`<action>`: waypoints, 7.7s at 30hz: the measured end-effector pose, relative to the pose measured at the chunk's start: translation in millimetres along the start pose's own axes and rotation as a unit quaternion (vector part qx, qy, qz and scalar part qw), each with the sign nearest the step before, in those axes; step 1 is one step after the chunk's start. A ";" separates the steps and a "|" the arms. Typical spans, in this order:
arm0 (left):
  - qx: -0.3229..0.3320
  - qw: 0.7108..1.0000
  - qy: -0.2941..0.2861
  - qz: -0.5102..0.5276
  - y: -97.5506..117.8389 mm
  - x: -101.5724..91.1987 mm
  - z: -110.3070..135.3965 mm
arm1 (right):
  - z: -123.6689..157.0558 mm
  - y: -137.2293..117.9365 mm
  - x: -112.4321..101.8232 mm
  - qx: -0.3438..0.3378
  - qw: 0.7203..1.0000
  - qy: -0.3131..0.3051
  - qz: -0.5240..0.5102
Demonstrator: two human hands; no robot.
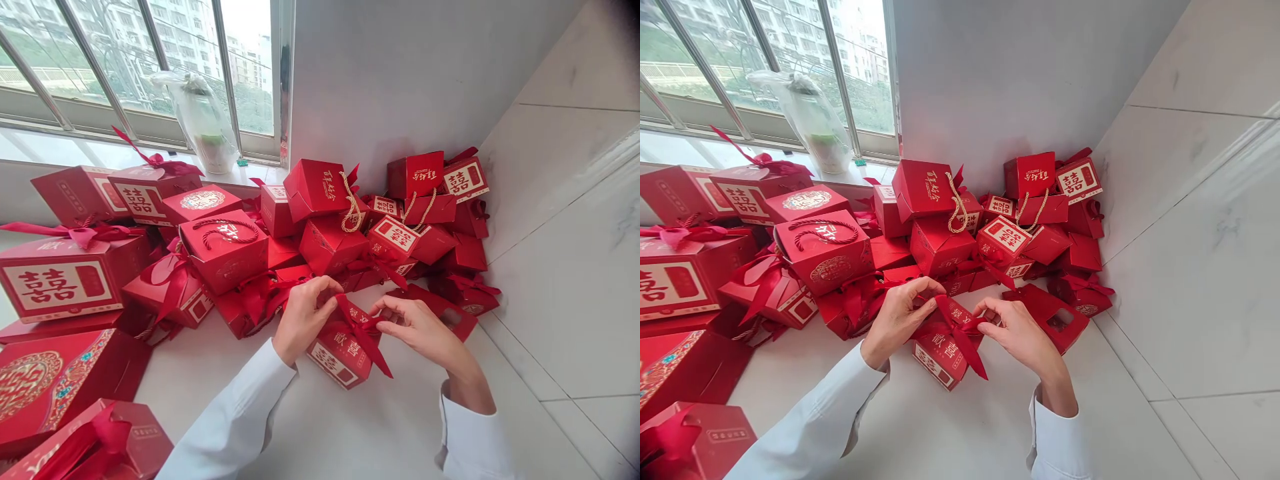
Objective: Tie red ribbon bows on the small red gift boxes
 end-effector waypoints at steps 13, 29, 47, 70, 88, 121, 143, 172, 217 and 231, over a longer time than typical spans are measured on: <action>-0.044 0.997 -0.055 0.027 -2.3 1.6 1.5 | 2.0 -4.4 6.5 0.015 0.999 -0.017 -0.026; -0.108 0.975 -0.097 0.167 -16.3 12.8 4.3 | -5.3 4.2 -0.9 -0.006 0.998 0.057 -0.018; -0.082 0.981 -0.110 0.135 -11.5 15.2 2.9 | 2.2 -10.0 6.4 -0.041 0.998 -0.021 0.048; -0.097 0.971 -0.058 0.212 -16.1 13.0 2.8 | -7.2 -32.2 26.6 -0.060 0.997 0.036 0.041; -0.081 0.984 -0.070 0.141 -17.5 13.8 1.4 | -6.9 -32.6 26.7 -0.062 0.997 0.037 0.035; -0.064 0.992 -0.067 0.089 -12.8 9.4 0.8 | 17.8 -21.7 13.8 0.040 0.989 0.033 0.135; 0.025 1.000 0.010 -0.012 -7.3 4.8 -1.0 | 18.8 -18.9 36.2 0.027 0.985 -0.061 0.159; 0.039 0.987 -0.056 -0.143 -1.0 12.8 1.3 | 19.6 -18.2 31.6 0.026 0.992 -0.067 0.108; -0.154 0.927 -0.319 -0.120 -21.4 6.8 35.2 | -5.6 -29.3 29.5 0.001 0.992 0.097 0.081; -0.116 0.937 -0.285 -0.167 -7.3 -3.4 29.4 | 6.6 -13.2 0.5 -0.005 1.000 0.022 -0.002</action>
Point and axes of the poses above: each hand's wrist, its own z-axis away from the middle knuckle, its own x-axis out of the palm, y = z × x, the point moved 9 cm from there along -z, towards the middle knuckle, and after that the axes turned 1 degree about -y, right-handed, at the moved point
